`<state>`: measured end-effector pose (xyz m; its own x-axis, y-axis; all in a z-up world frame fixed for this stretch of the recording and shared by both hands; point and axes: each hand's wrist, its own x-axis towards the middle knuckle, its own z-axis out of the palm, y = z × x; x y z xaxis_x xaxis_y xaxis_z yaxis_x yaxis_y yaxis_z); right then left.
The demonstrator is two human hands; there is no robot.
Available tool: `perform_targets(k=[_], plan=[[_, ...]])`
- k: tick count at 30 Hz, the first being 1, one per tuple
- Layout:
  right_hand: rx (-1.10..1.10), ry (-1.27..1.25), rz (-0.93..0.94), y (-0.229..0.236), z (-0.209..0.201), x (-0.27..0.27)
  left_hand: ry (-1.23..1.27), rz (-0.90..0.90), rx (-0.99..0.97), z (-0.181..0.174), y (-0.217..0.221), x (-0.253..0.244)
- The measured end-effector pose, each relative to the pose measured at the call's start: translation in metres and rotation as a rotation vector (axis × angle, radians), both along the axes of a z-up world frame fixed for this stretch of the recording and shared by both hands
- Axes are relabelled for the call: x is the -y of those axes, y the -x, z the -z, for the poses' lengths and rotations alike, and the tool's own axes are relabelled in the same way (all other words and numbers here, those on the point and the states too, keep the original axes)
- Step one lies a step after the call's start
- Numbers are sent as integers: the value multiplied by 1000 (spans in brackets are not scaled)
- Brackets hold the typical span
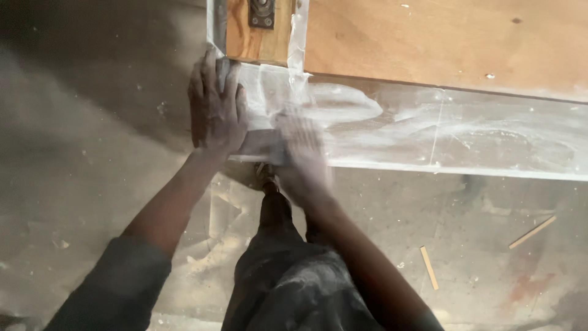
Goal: The person sands the surfaces and edges of a wooden structure, likely a door or large panel, using a sanding block. They apply firm pressure and move the block in repeated strokes across sections treated with white filler, then work on the corner joints and hinges.
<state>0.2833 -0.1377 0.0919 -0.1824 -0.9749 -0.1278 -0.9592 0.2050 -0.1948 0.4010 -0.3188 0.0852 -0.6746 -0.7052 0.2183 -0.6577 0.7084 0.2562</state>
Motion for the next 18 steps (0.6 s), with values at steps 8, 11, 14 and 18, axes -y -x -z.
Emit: perform_targets(k=[8, 11, 14, 18], plan=[[-44, -106, 478, 198, 9, -91, 5, -11, 192, 14, -4, -2], [-15, -71, 746, 204, 6, -87, 92, -25, 155, 14, 2, 2], [-368, -54, 158, 83, 37, 10, 20, -28, 105, 9, -2, -1], [301, -79, -14, 49, 13, 47, -44, -18, 86, 6, -6, 1]])
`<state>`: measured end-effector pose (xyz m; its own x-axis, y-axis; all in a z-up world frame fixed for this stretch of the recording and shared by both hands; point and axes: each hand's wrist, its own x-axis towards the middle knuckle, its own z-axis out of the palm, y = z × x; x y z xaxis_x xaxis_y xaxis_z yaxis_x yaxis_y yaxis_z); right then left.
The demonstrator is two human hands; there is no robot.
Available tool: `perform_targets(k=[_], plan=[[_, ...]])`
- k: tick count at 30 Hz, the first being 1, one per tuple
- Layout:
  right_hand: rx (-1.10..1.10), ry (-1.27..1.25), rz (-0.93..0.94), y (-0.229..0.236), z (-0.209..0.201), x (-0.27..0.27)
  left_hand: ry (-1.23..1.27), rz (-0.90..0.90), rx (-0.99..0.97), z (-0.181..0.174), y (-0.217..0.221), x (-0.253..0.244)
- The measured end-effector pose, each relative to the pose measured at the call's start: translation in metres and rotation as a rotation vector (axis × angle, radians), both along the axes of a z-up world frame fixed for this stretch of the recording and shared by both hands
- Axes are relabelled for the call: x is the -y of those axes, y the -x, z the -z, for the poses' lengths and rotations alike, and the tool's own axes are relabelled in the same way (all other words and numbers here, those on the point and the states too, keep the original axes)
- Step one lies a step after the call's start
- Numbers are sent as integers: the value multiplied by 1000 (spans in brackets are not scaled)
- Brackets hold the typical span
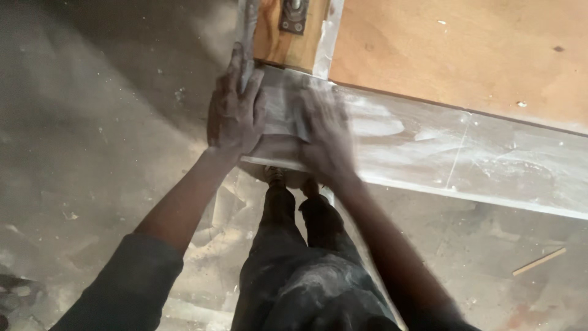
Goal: The person sands the surfaces and edges of a wooden structure, likely a door or large panel, using a sanding block. They apply firm pressure and move the block in repeated strokes across sections treated with white filler, then work on the corner joints and hinges.
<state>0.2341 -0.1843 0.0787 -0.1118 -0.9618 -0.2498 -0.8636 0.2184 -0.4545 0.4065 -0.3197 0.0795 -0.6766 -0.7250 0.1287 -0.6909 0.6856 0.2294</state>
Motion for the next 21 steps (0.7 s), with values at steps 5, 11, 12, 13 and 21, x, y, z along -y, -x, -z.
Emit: perform_targets(k=[5, 11, 12, 13, 21], plan=[[-539, -164, 116, 100, -22, -78, 1, -7, -80, 9, 5, 3], [-191, 120, -3, -48, 3, -4, 51, 3, -11, 4, 0, -1], [-162, 163, -17, -59, -2, 7, 23, -1, -24, 4, -1, -1], [-164, 164, -13, -51, -7, 7, -5, -2, -43, 5, 0, 1], [-300, 87, 100, 44, -30, -47, 32, -14, -56, 12, 6, 4]])
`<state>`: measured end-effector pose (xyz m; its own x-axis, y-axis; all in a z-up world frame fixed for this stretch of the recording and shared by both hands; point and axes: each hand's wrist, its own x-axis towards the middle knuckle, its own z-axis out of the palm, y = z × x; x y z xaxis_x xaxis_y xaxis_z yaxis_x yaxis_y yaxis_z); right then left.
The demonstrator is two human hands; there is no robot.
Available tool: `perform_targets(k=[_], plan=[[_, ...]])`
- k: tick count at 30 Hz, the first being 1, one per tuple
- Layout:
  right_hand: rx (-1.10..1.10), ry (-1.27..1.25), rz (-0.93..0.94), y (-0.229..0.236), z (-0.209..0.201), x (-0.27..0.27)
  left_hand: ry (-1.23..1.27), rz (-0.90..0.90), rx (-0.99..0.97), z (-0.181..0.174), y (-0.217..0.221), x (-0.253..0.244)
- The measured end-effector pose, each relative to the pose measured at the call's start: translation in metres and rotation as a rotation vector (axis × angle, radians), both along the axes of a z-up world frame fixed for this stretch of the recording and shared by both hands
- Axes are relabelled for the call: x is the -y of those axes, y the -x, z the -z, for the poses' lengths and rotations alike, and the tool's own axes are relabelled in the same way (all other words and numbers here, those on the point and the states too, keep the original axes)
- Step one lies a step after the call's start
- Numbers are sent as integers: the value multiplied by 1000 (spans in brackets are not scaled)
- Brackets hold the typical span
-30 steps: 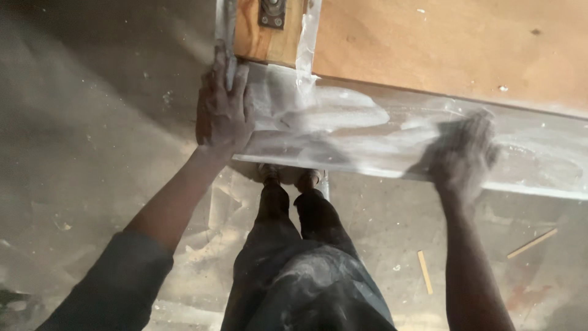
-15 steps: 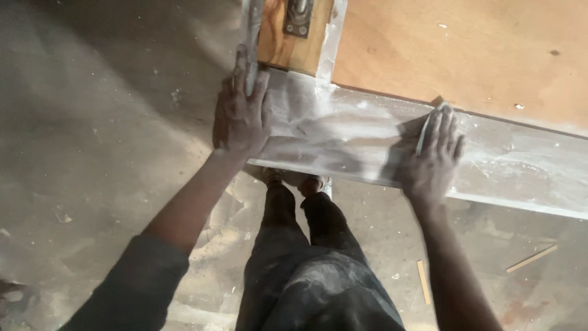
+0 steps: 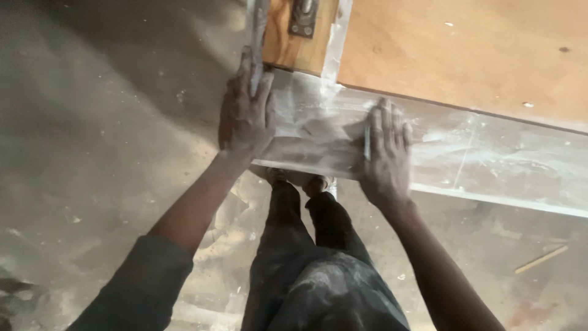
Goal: The person sands the surfaces and edges of a wooden structure, likely a door or large panel, using a sanding block. They apply firm pressure and move the block in repeated strokes across sections treated with white filler, then work on the corner joints and hinges.
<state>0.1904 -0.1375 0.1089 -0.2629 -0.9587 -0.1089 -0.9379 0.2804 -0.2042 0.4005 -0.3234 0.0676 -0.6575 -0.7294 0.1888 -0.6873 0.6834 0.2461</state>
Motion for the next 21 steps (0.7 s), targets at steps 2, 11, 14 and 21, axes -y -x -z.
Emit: perform_targets(k=[2, 11, 14, 21], plan=[[310, 26, -10, -33, 6, 26, 19, 8, -38, 0, -3, -1], [298, -80, -149, -16, -21, 30, -40, -23, 14, 4, -4, -2], [248, 29, -222, -55, -3, 66, 37, -10, -28, 13, -8, -2], [17, -236, -107, 23, -5, 12, -38, 7, -74, 5, -3, 0]])
